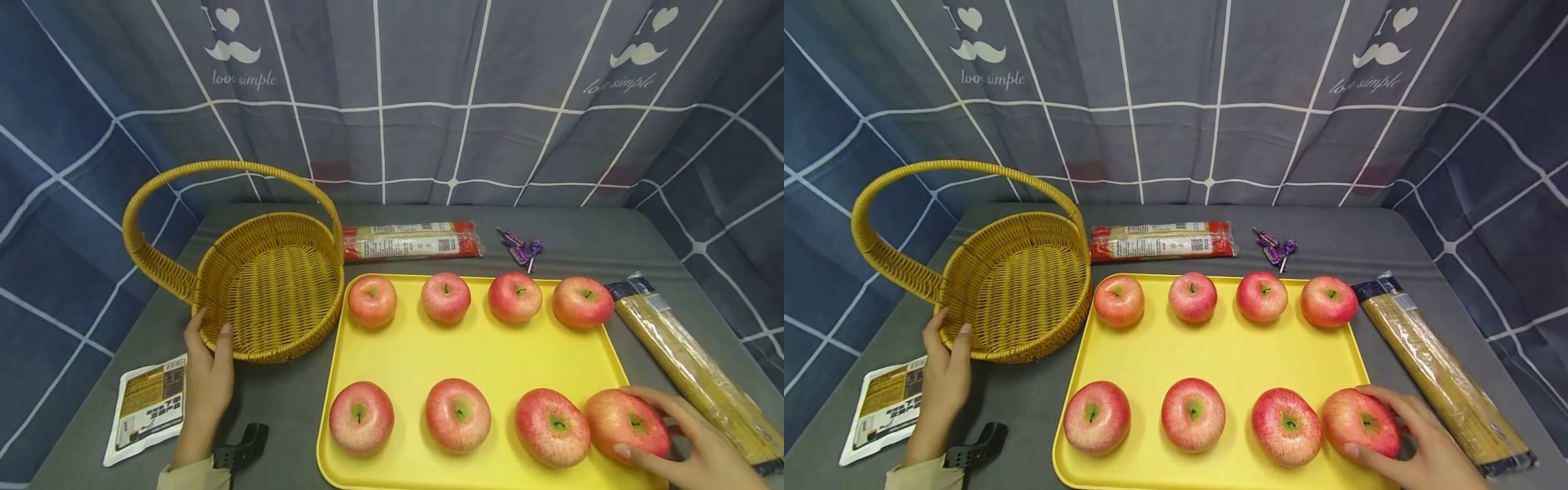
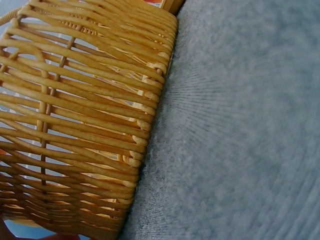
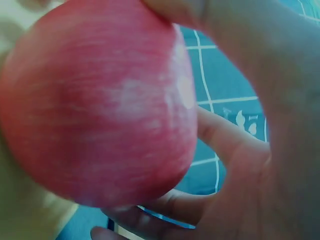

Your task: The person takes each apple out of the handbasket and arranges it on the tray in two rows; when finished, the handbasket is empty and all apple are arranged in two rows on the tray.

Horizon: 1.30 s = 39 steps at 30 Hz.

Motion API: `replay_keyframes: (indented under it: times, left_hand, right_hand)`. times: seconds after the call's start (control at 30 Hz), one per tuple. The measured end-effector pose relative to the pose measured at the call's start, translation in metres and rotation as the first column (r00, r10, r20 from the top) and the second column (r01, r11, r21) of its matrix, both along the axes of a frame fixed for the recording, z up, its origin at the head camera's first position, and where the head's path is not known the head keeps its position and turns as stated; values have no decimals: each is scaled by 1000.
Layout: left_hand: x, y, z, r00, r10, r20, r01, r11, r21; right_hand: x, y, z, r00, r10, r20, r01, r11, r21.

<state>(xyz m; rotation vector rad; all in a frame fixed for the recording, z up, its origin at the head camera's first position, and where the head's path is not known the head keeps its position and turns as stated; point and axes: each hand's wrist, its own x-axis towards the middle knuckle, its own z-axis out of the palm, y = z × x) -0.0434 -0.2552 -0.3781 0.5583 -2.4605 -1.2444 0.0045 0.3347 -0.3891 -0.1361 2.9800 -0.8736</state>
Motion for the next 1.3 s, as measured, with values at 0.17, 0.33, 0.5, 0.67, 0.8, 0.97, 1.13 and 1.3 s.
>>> replay_keyframes:
  times: [0.17, 0.33, 0.5, 0.67, 0.8, 0.97, 1.13, 1.3]
  left_hand:
    - [1, -1, 0, 1000, 6, 8, -6, 1000, 7]
    - [0, -3, -1, 1000, 5, 6, -5, 1000, 1]
    - [0, -3, -1, 1000, 12, 12, -12, 1000, 1]
    - [0, -4, 0, 1000, 20, 17, -20, 1000, 1]
    - [1, -4, 1, 999, 24, 22, -24, 1000, 6]
    - [2, -3, 1, 999, 35, 12, -35, 999, 11]
    - [3, 0, 3, 998, 46, -37, -46, 999, 4]
    - [7, 4, 14, 992, 89, -90, -90, 996, -11]
  right_hand:
    - [4, 2, -10, 1000, -21, -4, 21, 999, -39]
    - [9, 2, -14, 998, -26, 65, 31, 997, -75]
    - [11, 0, -15, 996, -36, 78, 43, 994, -97]
    - [10, -4, -16, 999, -33, 24, 36, 994, -104]
    - [9, -7, -17, 1000, -15, -6, 14, 994, -110]
    - [8, -8, -18, 1000, -9, -8, 8, 997, -83]
    - [6, -6, -16, 1000, -9, -9, 8, 996, -87]
    - [0, 0, -6, 998, -30, -50, 25, 996, -84]
